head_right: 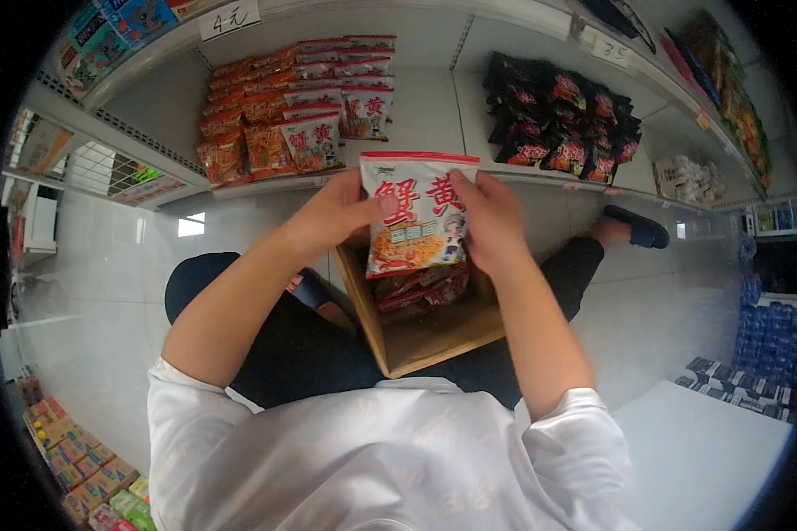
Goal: The person sits on the floor in a store aisle and restocks a shelf with packaged snacks. They repeatedly pick up individual snack packets from a cardboard box on their lap and place them onto the shelf in neat rows.
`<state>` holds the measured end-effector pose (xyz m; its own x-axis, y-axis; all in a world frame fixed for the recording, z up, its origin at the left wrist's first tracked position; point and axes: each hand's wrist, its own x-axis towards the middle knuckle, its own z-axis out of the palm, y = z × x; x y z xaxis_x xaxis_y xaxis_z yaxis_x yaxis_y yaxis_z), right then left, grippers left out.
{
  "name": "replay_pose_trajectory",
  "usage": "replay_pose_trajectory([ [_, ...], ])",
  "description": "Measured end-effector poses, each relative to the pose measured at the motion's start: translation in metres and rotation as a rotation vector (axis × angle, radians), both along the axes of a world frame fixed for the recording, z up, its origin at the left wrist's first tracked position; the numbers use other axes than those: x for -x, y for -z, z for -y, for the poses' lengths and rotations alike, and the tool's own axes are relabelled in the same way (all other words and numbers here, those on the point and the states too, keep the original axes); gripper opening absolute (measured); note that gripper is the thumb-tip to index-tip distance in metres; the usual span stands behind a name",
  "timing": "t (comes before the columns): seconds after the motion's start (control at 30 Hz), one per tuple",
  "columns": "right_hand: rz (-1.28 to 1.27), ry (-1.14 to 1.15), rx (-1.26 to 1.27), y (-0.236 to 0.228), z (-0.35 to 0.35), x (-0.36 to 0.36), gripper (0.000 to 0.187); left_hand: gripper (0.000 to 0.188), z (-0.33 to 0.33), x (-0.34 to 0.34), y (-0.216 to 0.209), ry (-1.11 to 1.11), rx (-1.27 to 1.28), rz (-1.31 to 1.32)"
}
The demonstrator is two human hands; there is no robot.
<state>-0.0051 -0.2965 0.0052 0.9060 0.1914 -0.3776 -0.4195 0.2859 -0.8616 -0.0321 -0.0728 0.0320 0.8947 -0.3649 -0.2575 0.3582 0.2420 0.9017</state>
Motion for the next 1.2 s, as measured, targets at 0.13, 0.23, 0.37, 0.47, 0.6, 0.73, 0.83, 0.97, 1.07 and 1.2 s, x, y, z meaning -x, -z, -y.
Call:
replay_pose_trajectory([
  [0.13,0.105,0.048,-0.086,0.008,-0.033,0.012,0.032,0.027,0.000,-0.008,0.021,-0.199,-0.049,0.008],
  [0.23,0.136,-0.085,-0.073,0.004,-0.050,0.019,0.042,0.027,-0.009,-0.016,0.026,-0.278,-0.033,-0.068],
  [0.37,0.127,-0.351,0.058,0.008,-0.051,0.001,0.053,0.020,-0.019,-0.019,0.024,-0.364,0.038,-0.121],
  [0.47,0.251,-0.411,0.358,0.007,-0.042,-0.036,0.051,0.015,-0.028,-0.030,0.027,-0.477,0.094,-0.124],
  [0.6,0.212,-0.353,0.349,0.010,-0.050,-0.109,0.052,0.011,-0.045,-0.048,0.020,-0.793,0.057,-0.062],
  [0.73,0.259,-0.364,0.485,0.045,-0.064,-0.186,0.049,0.013,-0.056,-0.050,0.053,-0.297,-0.337,-0.006],
  [0.83,0.213,-0.364,0.516,0.110,-0.082,-0.226,0.046,0.021,-0.039,-0.036,0.057,0.193,-0.761,0.316],
  [0.97,0.197,-0.348,0.694,0.155,-0.109,-0.234,0.045,0.037,-0.030,-0.021,0.069,0.483,-1.021,0.453],
  [1.07,0.202,-0.367,0.676,0.177,-0.114,-0.236,0.045,0.033,-0.028,-0.018,0.065,0.585,-1.202,0.429],
  [1.2,0.107,-0.381,0.512,0.188,-0.110,-0.239,0.046,0.032,-0.033,-0.029,0.062,0.629,-1.254,0.514],
])
